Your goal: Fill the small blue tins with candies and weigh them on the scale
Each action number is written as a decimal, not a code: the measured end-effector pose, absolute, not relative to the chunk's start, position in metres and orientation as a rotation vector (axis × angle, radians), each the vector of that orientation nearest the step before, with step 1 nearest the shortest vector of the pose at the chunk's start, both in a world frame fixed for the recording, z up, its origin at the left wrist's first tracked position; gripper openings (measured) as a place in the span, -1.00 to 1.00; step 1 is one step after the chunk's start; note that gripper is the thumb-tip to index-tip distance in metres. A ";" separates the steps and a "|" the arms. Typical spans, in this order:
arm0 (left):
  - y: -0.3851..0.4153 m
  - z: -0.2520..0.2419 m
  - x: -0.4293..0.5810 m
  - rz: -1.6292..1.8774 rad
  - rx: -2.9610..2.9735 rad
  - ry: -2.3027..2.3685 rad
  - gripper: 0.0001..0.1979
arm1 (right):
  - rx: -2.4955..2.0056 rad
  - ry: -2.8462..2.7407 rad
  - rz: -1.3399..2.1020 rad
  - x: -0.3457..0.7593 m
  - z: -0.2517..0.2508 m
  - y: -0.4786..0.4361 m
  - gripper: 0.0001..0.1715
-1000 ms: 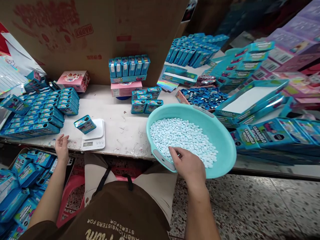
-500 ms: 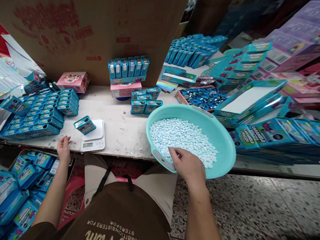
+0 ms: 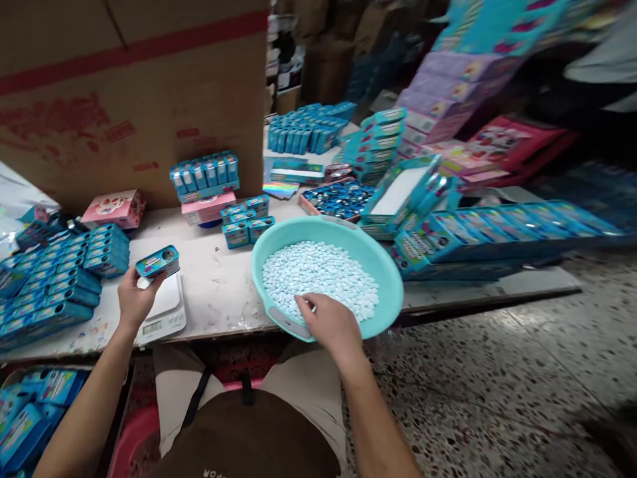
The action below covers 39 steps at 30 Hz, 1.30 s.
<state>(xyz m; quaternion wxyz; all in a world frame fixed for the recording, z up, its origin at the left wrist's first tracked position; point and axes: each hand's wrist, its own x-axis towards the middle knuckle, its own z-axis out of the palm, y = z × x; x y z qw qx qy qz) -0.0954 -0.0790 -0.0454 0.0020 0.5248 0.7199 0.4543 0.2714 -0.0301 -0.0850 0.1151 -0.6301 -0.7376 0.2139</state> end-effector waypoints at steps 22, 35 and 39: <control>0.013 -0.007 0.028 1.064 2.575 1.690 -0.69 | -1.767 -2.172 0.582 0.277 -0.068 -0.023 -0.59; 0.005 -0.026 0.025 1.206 1.948 1.638 -0.60 | -1.793 -2.174 0.574 0.275 -0.069 -0.024 -0.55; -0.014 -0.040 0.002 1.312 1.400 1.568 -0.47 | -1.789 -2.166 0.555 0.273 -0.072 -0.025 -0.55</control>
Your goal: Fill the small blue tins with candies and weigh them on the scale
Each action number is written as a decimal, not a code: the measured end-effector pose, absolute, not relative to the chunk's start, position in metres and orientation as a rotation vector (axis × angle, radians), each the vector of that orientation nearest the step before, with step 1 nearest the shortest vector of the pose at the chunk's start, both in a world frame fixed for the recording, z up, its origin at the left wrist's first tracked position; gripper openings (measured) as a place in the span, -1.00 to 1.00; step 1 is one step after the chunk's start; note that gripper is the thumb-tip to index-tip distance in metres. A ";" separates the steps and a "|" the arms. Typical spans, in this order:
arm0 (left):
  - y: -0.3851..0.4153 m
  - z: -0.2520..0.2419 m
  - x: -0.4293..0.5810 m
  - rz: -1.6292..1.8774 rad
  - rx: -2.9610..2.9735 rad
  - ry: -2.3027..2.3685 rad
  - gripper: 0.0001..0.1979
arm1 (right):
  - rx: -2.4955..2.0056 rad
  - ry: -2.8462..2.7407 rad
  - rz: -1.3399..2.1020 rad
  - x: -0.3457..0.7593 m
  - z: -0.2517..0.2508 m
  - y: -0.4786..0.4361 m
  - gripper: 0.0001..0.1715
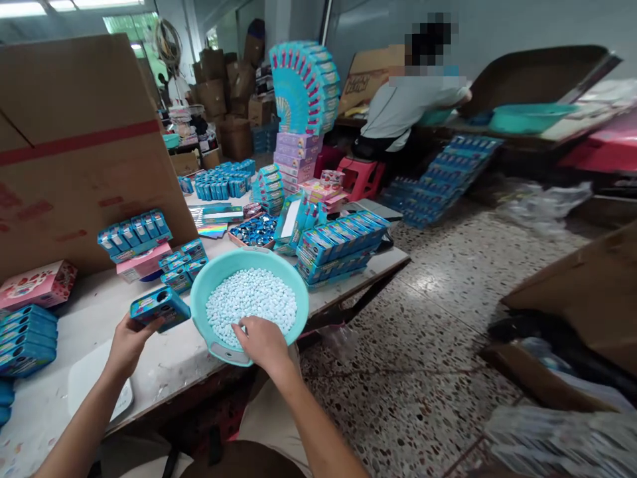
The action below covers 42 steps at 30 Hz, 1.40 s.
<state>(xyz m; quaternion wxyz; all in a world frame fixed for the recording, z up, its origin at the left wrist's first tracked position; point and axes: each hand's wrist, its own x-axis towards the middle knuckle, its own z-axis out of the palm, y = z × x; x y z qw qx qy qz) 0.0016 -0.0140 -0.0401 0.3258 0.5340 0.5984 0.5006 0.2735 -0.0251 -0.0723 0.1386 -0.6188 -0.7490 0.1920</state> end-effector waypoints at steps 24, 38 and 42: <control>-0.113 -0.123 -0.165 1.582 0.901 1.998 -0.45 | -1.941 -2.168 0.566 0.273 -0.088 -0.035 -0.53; -0.179 -0.149 -0.176 1.694 0.870 2.159 -0.40 | -2.050 -2.125 0.691 0.273 -0.086 -0.033 -0.50; -0.196 -0.154 -0.173 1.736 0.767 2.200 -0.40 | -2.053 -2.114 0.674 0.274 -0.089 -0.034 -0.51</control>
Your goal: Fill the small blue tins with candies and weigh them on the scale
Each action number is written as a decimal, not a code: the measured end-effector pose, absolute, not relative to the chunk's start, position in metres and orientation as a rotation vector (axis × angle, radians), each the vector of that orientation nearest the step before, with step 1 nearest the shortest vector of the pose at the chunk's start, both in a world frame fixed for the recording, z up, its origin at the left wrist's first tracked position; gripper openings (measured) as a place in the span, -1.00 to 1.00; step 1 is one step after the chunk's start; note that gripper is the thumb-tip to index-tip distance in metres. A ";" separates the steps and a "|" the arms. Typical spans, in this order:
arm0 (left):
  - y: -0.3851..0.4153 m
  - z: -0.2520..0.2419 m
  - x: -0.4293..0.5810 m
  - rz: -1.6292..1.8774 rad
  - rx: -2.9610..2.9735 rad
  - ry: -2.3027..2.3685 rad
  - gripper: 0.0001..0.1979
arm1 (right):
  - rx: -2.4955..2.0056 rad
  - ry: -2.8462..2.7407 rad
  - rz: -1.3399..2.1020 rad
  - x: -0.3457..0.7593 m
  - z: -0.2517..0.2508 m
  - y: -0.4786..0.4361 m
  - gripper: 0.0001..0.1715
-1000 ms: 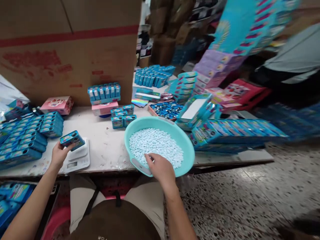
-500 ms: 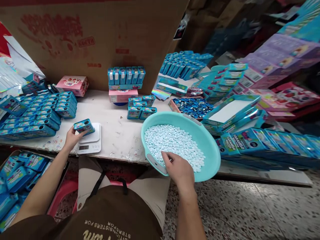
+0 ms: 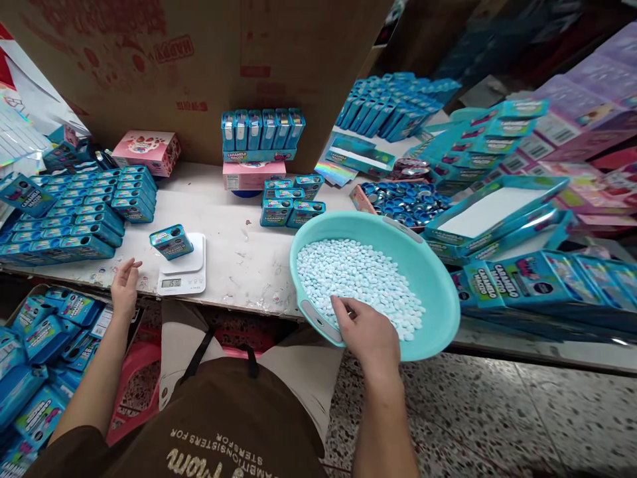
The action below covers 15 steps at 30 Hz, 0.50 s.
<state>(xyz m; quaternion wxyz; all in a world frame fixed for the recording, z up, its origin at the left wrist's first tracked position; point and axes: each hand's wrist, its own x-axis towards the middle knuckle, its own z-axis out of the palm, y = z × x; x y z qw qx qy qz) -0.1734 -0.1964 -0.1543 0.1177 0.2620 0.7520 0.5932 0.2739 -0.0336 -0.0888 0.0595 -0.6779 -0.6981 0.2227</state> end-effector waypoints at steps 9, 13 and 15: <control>-0.203 -0.157 -0.168 1.796 0.684 2.171 -0.41 | -2.078 -2.115 0.677 0.272 -0.087 -0.034 -0.51; -0.200 -0.153 -0.167 1.785 0.690 2.170 -0.40 | -2.082 -2.133 0.689 0.273 -0.087 -0.034 -0.51; -0.198 -0.151 -0.166 1.780 0.713 2.177 -0.41 | -2.064 -2.157 0.736 0.274 -0.088 -0.031 -0.52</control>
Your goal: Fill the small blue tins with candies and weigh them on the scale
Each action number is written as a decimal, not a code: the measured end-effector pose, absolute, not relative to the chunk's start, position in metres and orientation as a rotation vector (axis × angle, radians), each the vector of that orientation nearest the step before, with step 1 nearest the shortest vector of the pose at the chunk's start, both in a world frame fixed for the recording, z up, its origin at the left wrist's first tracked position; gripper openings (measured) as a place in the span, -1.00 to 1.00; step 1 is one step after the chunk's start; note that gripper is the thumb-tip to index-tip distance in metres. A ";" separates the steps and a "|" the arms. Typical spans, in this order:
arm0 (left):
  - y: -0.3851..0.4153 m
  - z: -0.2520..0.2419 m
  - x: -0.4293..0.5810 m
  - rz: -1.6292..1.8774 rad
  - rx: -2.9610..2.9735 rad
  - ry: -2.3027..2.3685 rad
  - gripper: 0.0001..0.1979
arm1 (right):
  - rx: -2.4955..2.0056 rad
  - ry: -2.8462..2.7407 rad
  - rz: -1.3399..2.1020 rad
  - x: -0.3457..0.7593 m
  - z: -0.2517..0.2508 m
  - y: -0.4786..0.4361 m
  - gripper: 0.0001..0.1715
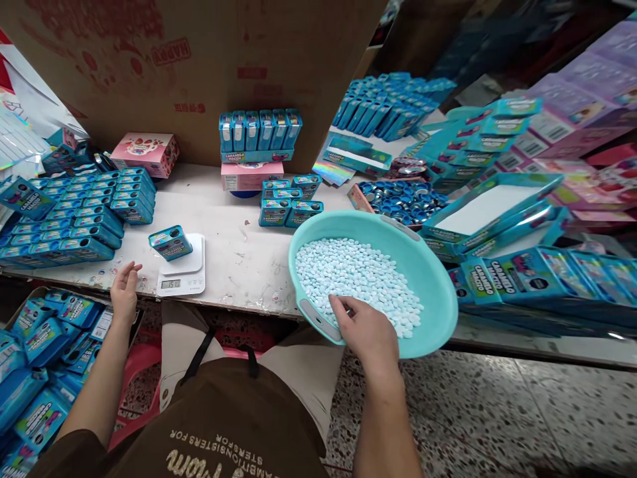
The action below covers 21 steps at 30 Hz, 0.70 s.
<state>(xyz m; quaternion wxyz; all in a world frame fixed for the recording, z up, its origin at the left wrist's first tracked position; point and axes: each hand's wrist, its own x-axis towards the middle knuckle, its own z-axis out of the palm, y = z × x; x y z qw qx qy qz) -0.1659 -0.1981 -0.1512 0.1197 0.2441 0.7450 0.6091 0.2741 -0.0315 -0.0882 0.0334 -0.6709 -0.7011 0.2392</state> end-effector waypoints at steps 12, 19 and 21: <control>-0.174 -0.174 -0.208 1.455 1.053 2.709 -0.61 | -1.608 -2.655 1.149 0.252 -0.097 0.015 -0.74; -0.168 -0.185 -0.213 1.308 1.151 2.854 -0.64 | -1.511 -2.609 1.184 0.254 -0.106 0.010 -0.69; -0.168 -0.186 -0.213 1.304 1.140 2.881 -0.64 | -1.508 -2.575 1.233 0.255 -0.109 0.013 -0.73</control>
